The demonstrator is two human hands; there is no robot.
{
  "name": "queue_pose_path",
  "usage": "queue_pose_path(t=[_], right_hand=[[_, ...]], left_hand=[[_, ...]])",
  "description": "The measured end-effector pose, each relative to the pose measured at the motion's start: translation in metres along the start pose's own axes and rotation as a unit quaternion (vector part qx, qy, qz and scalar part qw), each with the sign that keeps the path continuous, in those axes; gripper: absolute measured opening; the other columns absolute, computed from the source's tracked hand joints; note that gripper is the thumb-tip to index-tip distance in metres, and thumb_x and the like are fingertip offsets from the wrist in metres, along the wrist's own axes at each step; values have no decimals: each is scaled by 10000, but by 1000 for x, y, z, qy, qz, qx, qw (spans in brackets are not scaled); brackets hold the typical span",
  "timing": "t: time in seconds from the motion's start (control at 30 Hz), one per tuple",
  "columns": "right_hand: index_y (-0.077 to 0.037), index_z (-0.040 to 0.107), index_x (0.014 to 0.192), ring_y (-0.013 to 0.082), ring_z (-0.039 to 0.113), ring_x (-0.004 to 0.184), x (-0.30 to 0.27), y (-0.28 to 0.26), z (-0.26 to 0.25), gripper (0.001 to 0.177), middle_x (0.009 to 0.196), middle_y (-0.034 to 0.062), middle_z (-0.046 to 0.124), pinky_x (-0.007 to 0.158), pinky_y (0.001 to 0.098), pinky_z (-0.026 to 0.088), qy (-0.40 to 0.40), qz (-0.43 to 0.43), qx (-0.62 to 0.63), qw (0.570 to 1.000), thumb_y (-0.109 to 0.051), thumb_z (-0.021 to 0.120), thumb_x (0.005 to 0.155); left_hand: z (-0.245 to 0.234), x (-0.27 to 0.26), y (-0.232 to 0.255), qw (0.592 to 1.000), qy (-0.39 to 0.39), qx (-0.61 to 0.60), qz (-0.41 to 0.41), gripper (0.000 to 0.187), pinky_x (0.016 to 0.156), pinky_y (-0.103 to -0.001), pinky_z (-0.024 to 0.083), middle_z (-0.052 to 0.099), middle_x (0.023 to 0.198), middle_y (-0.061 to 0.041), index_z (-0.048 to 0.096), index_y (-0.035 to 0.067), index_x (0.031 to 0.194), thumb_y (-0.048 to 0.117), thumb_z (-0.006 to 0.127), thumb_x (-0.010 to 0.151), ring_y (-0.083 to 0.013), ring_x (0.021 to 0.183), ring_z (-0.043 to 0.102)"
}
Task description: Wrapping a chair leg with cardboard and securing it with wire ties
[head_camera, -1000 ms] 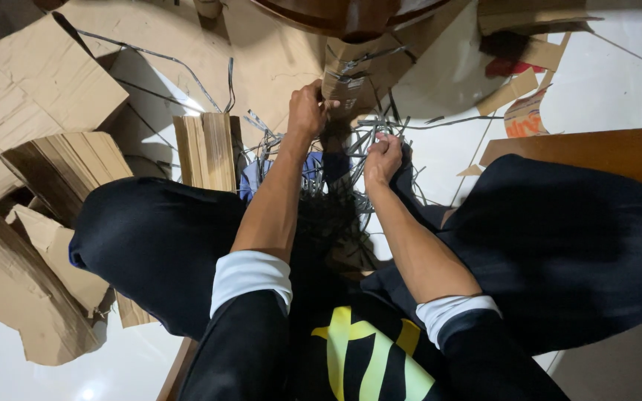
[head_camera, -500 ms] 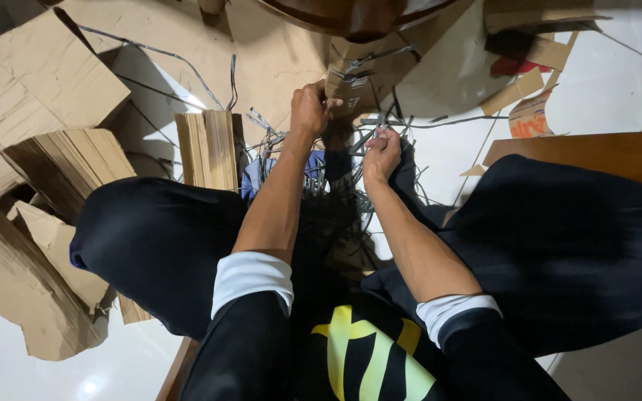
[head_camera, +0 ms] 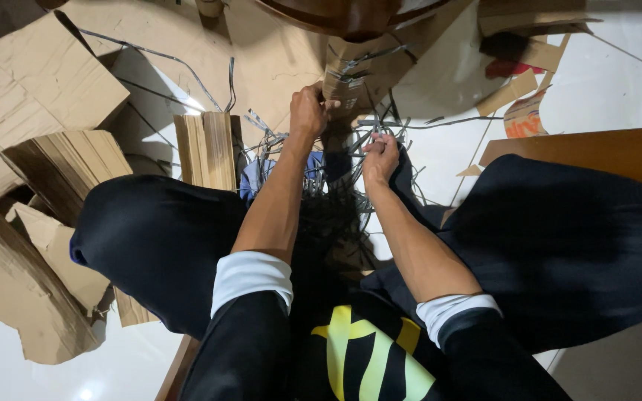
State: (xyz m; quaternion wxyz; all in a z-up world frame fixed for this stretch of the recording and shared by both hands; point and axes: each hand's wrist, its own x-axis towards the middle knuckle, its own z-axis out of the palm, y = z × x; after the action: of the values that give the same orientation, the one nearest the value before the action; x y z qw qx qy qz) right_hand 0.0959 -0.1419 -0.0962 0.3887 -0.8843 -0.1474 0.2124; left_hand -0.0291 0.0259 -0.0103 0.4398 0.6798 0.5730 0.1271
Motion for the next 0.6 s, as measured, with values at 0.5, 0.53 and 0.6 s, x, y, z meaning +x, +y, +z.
queue_pose_path(t=[0.5,0.53,0.6], right_hand=[[-294,678,987,244,731,950,16,2,-14,238,733,-30,748,928,406,526,95,7,-9,995,-322,443,970],[-272,695,946,259,729,926,16,5,-13,232,722,-22,726,917,410,524,87,-6,-32,996,-312,467,962],[-250,711,905,274,727,902,12,5,-12,232,710,-14,703,905,414,522,79,-18,-55,995,-301,490,954]], left_hand=[[6,-3,-2,1000,-2,13,-5,218,1002,-519,567,797,960,-62,715,163,1001,281,831,858,-326,1064,733],[4,-4,0,1000,-2,16,-2,214,1001,-522,567,797,958,-64,710,162,1000,282,824,865,-328,1061,734],[3,-5,1,1000,-1,19,1,209,1000,-524,567,797,957,-65,705,161,999,283,818,872,-330,1059,735]])
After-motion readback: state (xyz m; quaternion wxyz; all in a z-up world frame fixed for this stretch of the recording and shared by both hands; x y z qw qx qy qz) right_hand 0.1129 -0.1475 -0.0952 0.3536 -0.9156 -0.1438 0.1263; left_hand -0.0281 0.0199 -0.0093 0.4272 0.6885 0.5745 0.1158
